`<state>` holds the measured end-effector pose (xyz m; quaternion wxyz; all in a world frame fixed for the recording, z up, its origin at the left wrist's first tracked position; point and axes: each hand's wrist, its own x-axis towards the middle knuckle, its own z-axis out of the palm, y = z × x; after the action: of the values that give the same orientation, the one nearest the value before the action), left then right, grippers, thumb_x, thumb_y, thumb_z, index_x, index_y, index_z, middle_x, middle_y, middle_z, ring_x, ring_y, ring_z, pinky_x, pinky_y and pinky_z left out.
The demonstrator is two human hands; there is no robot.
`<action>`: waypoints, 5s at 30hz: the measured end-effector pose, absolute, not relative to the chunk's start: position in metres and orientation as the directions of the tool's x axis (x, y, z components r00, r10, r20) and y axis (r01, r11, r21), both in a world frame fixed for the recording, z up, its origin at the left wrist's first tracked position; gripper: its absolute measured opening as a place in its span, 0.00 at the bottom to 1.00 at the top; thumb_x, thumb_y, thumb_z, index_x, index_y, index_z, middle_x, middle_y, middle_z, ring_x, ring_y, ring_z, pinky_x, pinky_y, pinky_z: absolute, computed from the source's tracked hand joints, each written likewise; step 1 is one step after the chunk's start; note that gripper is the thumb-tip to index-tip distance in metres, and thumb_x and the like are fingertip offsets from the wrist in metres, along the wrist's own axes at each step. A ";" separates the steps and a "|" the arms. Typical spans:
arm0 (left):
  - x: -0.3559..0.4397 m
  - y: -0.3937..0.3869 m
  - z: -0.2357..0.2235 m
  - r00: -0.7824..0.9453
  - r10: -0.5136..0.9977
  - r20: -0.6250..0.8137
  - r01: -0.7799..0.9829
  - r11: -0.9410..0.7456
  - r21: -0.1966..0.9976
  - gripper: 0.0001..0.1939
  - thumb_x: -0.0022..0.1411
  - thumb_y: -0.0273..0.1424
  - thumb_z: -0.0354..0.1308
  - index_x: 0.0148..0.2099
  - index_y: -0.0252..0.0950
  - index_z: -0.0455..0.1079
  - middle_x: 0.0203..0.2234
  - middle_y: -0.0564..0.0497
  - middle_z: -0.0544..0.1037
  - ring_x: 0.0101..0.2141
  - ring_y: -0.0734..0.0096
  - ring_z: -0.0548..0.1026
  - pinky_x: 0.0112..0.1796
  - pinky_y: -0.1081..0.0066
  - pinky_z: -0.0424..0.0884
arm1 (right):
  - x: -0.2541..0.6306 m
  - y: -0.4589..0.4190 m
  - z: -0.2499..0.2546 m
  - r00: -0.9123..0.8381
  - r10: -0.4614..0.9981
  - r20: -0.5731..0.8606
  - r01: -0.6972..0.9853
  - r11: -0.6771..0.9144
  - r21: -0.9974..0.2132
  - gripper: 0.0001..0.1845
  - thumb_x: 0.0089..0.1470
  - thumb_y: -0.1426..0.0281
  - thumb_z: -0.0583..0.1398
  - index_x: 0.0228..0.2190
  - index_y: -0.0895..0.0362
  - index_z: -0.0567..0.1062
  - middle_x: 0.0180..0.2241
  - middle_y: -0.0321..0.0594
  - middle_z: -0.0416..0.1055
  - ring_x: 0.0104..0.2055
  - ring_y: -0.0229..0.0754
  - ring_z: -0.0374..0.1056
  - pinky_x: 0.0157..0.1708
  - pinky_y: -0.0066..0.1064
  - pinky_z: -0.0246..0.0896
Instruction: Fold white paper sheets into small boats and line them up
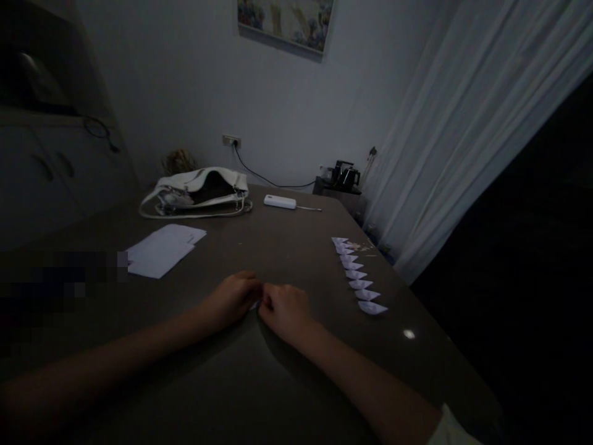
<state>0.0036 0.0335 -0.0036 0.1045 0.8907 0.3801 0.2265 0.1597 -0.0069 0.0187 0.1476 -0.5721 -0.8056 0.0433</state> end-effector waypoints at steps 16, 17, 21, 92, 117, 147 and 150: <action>0.002 0.033 0.000 0.615 0.729 0.300 0.618 -0.682 0.390 0.12 0.59 0.21 0.49 0.33 0.31 0.74 0.28 0.47 0.72 0.31 0.69 0.71 0.32 0.73 0.62 | 0.163 -0.006 0.016 -0.327 0.906 0.268 0.862 0.402 -0.309 0.07 0.49 0.71 0.57 0.21 0.58 0.70 0.21 0.34 0.70 0.23 0.33 0.63 0.23 0.25 0.41; 0.003 0.033 0.000 0.613 0.730 0.304 0.616 -0.682 0.394 0.12 0.60 0.22 0.49 0.34 0.31 0.74 0.28 0.47 0.72 0.31 0.69 0.71 0.31 0.74 0.62 | 0.166 -0.004 0.017 -0.304 0.914 0.270 0.872 0.381 -0.306 0.08 0.49 0.71 0.57 0.21 0.58 0.70 0.20 0.34 0.69 0.23 0.33 0.62 0.23 0.25 0.41; 0.003 0.032 0.000 0.606 0.731 0.315 0.614 -0.681 0.400 0.12 0.61 0.23 0.49 0.35 0.32 0.75 0.28 0.48 0.72 0.31 0.70 0.71 0.31 0.74 0.62 | 0.172 0.000 0.017 -0.267 0.934 0.238 0.909 0.326 -0.259 0.06 0.47 0.72 0.57 0.20 0.58 0.70 0.20 0.34 0.69 0.22 0.33 0.61 0.22 0.25 0.39; 0.002 0.029 0.001 0.643 0.697 0.316 0.610 -0.716 0.340 0.11 0.61 0.24 0.50 0.34 0.32 0.75 0.26 0.47 0.70 0.29 0.70 0.69 0.30 0.74 0.62 | 0.175 0.009 0.011 -0.253 0.959 0.129 0.877 0.284 -0.388 0.08 0.47 0.74 0.57 0.18 0.58 0.67 0.20 0.34 0.66 0.24 0.35 0.61 0.23 0.24 0.45; 0.002 0.033 -0.005 0.645 0.673 0.362 0.591 -0.739 0.322 0.10 0.59 0.21 0.50 0.33 0.33 0.74 0.26 0.48 0.70 0.29 0.70 0.70 0.30 0.74 0.62 | 0.168 0.006 0.009 -0.354 0.923 0.152 0.845 0.385 -0.372 0.07 0.47 0.72 0.57 0.20 0.58 0.69 0.19 0.33 0.67 0.22 0.34 0.62 0.23 0.25 0.44; 0.000 0.032 -0.003 0.691 0.631 0.353 0.415 -0.746 0.521 0.09 0.60 0.23 0.55 0.43 0.35 0.72 0.34 0.49 0.74 0.37 0.70 0.70 0.38 0.73 0.65 | 0.196 0.018 0.022 -0.353 0.911 0.215 0.856 0.407 -0.320 0.11 0.47 0.69 0.60 0.18 0.59 0.68 0.18 0.33 0.67 0.21 0.32 0.60 0.22 0.24 0.42; 0.000 0.032 -0.005 0.691 0.629 0.356 0.431 -0.754 0.496 0.08 0.60 0.25 0.55 0.42 0.34 0.72 0.34 0.48 0.73 0.37 0.69 0.70 0.38 0.71 0.65 | 0.197 0.018 0.022 -0.383 0.893 0.236 0.842 0.443 -0.307 0.11 0.48 0.70 0.60 0.18 0.59 0.68 0.18 0.33 0.67 0.21 0.32 0.60 0.22 0.24 0.42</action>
<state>0.0004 0.0315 -0.0045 0.1906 0.8995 0.2946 0.2604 0.1967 0.0179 0.0217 0.1856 -0.5234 -0.8288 0.0681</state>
